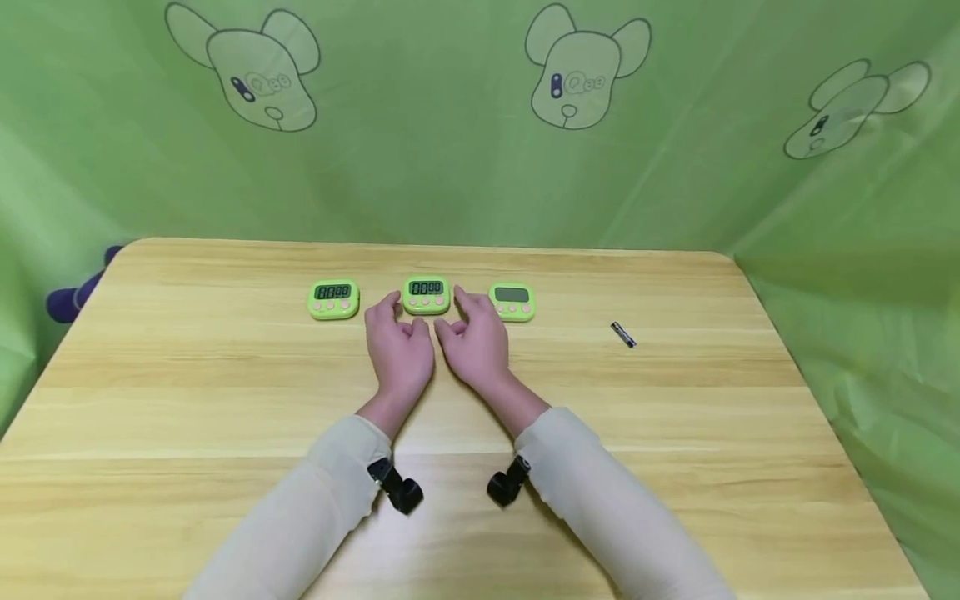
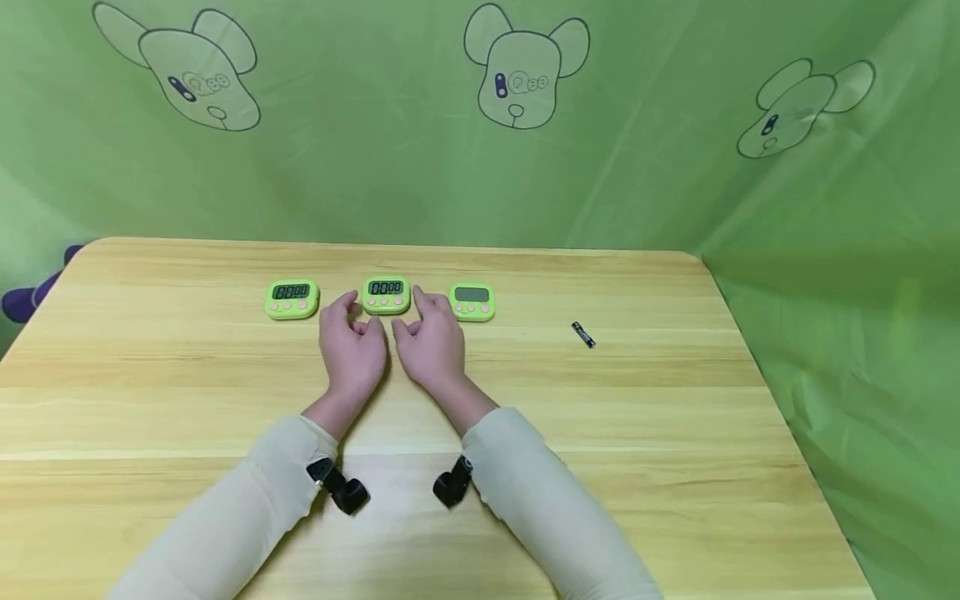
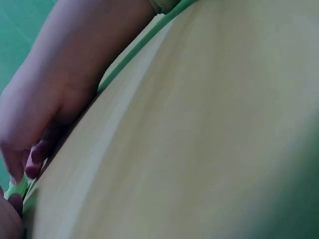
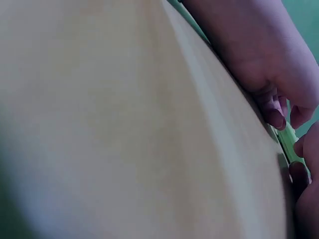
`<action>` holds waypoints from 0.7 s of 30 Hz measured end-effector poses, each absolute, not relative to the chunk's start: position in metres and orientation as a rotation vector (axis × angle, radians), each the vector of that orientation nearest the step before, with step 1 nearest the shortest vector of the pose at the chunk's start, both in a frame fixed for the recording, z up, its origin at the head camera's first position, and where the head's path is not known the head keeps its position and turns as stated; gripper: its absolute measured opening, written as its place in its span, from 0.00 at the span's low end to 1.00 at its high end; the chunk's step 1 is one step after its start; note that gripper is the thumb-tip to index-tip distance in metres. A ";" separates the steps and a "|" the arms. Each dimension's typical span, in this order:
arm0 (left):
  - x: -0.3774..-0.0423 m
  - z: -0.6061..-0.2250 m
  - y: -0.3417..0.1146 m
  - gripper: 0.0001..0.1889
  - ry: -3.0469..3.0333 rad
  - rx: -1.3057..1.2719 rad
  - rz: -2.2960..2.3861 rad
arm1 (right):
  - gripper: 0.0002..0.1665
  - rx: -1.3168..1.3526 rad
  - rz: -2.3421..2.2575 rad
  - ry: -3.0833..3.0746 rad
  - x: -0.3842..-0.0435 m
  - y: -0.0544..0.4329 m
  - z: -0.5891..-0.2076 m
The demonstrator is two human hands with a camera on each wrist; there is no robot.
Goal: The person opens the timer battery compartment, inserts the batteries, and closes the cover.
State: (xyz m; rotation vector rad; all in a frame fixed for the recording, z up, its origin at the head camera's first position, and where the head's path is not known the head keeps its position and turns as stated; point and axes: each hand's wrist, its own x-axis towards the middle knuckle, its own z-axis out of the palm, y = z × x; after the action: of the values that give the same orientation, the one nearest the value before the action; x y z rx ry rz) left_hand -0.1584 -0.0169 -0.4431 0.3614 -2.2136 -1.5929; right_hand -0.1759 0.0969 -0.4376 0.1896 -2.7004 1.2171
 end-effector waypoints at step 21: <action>-0.130 -0.439 0.045 0.18 -2.244 -0.011 -1.737 | 0.18 0.155 1.662 -2.361 -0.131 0.189 -0.438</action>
State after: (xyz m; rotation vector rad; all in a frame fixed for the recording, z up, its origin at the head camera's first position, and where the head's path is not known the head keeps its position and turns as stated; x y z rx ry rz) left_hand -0.1297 0.0450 -0.4389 -0.0111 -2.2437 -1.7371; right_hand -0.1310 0.1886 -0.4382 0.1546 -2.3610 1.6619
